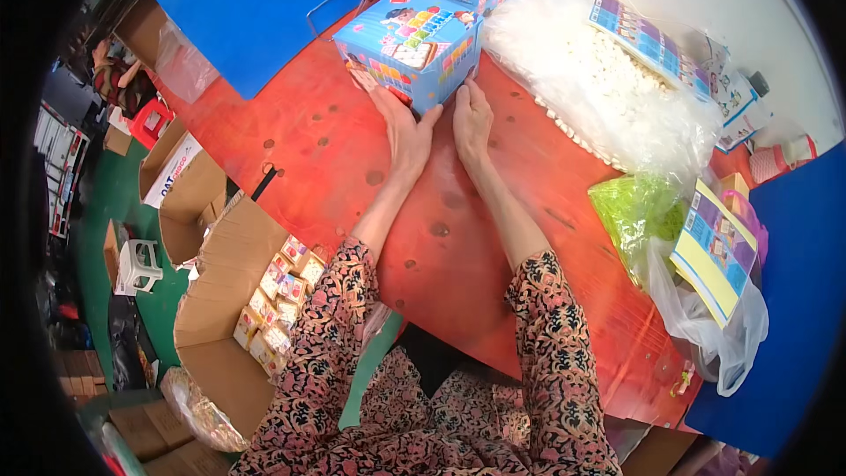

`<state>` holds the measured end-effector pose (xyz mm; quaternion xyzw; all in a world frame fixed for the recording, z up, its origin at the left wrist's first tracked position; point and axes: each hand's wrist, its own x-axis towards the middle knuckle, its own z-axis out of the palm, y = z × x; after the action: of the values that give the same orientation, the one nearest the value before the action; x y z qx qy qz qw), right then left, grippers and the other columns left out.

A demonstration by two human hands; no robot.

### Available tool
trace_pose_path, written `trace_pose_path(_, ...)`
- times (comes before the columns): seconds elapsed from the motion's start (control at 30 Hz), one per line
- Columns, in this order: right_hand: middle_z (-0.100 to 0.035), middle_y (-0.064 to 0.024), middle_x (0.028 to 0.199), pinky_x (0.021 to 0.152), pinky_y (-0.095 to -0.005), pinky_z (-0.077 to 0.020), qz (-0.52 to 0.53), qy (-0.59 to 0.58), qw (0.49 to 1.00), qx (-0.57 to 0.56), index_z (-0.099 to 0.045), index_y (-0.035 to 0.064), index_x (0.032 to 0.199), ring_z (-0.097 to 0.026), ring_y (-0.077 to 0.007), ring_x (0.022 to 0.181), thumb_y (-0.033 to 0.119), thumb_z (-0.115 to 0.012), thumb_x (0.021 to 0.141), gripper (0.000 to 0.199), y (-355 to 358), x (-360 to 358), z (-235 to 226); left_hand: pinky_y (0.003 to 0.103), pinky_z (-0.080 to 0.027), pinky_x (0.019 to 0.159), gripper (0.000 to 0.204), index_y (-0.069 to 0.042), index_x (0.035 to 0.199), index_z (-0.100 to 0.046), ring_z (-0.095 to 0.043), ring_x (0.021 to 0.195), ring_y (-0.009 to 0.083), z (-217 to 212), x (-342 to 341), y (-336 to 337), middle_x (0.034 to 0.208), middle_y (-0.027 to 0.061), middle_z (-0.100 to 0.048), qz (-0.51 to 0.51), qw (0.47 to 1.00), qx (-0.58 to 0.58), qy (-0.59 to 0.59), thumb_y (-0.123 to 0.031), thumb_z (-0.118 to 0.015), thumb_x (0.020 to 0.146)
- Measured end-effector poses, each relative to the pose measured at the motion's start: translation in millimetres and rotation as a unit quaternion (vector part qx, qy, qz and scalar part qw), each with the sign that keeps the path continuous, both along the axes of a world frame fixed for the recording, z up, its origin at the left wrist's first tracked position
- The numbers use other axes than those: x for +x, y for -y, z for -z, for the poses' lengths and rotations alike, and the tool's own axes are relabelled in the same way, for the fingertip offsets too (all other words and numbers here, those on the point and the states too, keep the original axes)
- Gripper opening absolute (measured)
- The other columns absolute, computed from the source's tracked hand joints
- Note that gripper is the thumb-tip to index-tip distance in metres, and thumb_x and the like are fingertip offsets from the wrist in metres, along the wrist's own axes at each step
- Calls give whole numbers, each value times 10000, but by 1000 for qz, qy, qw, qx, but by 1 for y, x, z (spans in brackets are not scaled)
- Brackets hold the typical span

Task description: Assemble and fold a printed cardboard toy box on a workbench.

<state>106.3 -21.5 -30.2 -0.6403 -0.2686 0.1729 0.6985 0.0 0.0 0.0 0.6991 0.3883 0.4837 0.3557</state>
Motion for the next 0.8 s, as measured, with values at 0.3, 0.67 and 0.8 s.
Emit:
trace_pose_path(0.3, -598, -202, 1196, 952, -387, -431, -41, 200, 979, -6, -579, -4, 1192, -569, -358, 1109, 184, -510, 905, 350, -2, -16, -16, 441, -173, 1159, 950, 139, 1429, -8, -52, 1415, 468, 15, 2, -24, 1494, 368, 3, -15, 994, -4, -107, -91, -666, 784)
trace_pose_path(0.67, -476, -187, 1381, 1061, -385, -346, -87, 268, 955, -92, -456, 33, 1357, -445, -323, 1285, 193, -542, 871, 519, 5, -22, -27, 463, -255, 1132, 1356, 54, 1453, 112, 4, 1431, 430, -19, -43, -69, 1514, 326, 53, 79, 990, 81, -90, -267, -880, 586)
trace_pose_path(0.8, -513, -204, 1314, 1005, -442, -389, -53, 338, 937, -75, -434, 24, 1345, -476, -375, 1217, 179, -548, 830, 549, 4, -4, -16, 484, -261, 1124, 1377, 41, 1454, 125, 37, 1423, 451, -11, -25, -63, 1512, 326, 88, 94, 992, 55, -59, -307, -887, 587)
